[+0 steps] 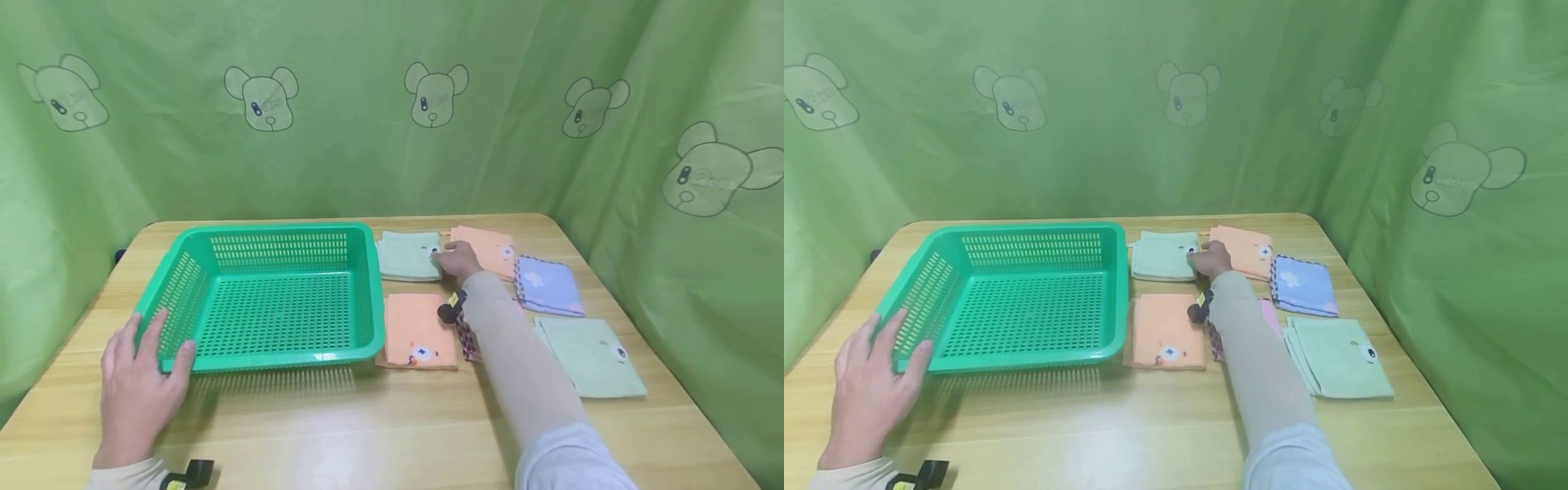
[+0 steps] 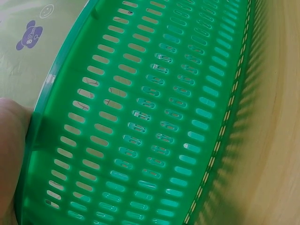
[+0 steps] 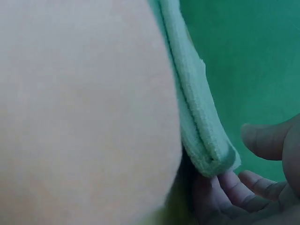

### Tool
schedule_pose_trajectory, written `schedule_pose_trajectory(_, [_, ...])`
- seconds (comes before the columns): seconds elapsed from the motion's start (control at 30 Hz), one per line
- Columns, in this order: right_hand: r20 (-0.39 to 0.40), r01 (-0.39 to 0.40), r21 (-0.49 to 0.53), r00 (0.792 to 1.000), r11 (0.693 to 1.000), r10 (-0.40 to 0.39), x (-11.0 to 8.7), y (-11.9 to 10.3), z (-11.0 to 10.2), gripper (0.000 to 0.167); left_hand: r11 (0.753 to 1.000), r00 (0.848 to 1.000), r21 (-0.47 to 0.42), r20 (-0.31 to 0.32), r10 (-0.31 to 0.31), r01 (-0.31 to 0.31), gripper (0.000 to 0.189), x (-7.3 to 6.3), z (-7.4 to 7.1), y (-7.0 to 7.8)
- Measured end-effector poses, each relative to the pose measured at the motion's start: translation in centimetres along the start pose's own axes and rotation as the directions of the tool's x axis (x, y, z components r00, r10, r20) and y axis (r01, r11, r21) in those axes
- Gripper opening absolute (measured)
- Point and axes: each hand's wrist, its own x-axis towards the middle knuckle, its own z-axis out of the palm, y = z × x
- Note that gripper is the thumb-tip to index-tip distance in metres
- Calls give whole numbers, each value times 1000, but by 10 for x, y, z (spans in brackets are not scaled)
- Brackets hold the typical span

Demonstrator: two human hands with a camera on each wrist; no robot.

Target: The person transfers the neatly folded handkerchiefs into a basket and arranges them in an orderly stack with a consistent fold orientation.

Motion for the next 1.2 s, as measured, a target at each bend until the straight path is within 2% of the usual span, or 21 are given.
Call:
schedule_pose_trajectory(0.37, [43, -46, 100, 998, 994, 42, -2, -2, 4, 62, 1000, 1000, -4, 0, 3, -3, 62, -1, 0, 0])
schedule_pose_trajectory(0.67, [73, -97, 183, 994, 978, 85, 0, -2, 6, 44, 1000, 1000, -9, -1, 1, -1, 62, -1, 0, 0])
schedule_pose_trajectory(0.97, [87, -114, 231, 992, 966, 96, 3, -3, 10, 39, 1000, 1000, -4, -7, 2, -2, 62, -1, 0, 1])
schedule_pose_trajectory(1.07, [117, -112, 307, 990, 945, 79, 2, -5, 12, 40, 1000, 1000, -3, -4, -3, 3, 62, -1, 0, 1])
schedule_pose_trajectory(1.2, [160, -130, 421, 985, 898, 68, 2, -9, 13, 45, 1000, 1000, -5, -5, 0, 0, 62, -1, 0, 1])
